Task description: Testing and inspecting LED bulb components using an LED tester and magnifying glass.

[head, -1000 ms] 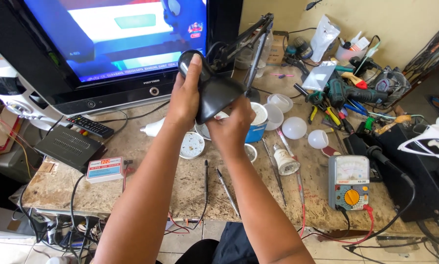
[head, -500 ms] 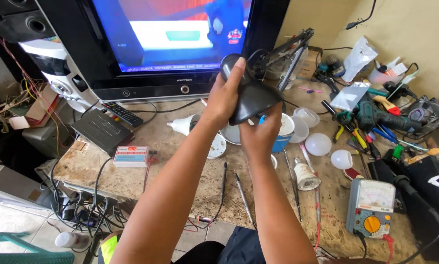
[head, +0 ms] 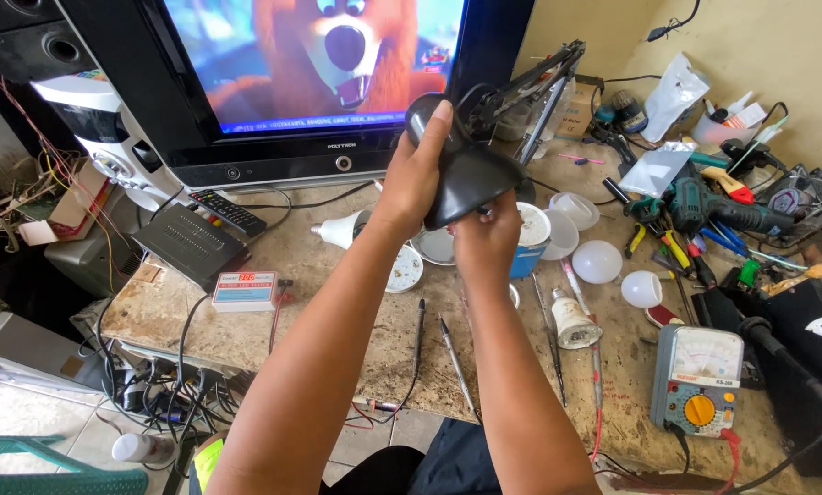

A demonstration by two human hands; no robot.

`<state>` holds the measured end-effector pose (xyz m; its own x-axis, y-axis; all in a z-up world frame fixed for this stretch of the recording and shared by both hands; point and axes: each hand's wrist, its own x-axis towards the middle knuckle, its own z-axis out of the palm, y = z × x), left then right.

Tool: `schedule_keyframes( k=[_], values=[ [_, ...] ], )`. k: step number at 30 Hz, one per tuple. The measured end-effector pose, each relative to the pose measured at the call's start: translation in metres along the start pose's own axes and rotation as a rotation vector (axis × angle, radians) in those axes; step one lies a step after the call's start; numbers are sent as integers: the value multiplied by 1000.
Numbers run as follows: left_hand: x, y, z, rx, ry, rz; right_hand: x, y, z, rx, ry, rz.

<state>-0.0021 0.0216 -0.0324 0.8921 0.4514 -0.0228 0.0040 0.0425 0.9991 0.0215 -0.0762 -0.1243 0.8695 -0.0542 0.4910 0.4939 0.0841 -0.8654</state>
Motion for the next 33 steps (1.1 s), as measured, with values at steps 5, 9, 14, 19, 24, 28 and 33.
schedule_keyframes(
  k=[5, 9, 14, 19, 24, 28, 33],
  values=[
    [-3, 4, 0, 7, -7, 7, -5, -3, 3, -471, 154, -347],
    [1, -1, -1, -10, -2, 1, -6, -10, 4, -95, 5, -11],
    [-2, 2, 0, -23, -10, -3, -5, -6, 5, -5, -2, -30],
    [3, -4, 1, -17, -1, 3, -6, -11, 8, -377, 191, -575],
    [3, -5, 2, -20, 10, -20, -7, -15, 9, -185, 116, -541],
    [-2, -4, 9, -86, 47, -26, -5, 1, 4, 133, -8, -299],
    [12, -17, 5, -99, 36, -25, 3, 15, 1, 297, -58, 20]
  ],
)
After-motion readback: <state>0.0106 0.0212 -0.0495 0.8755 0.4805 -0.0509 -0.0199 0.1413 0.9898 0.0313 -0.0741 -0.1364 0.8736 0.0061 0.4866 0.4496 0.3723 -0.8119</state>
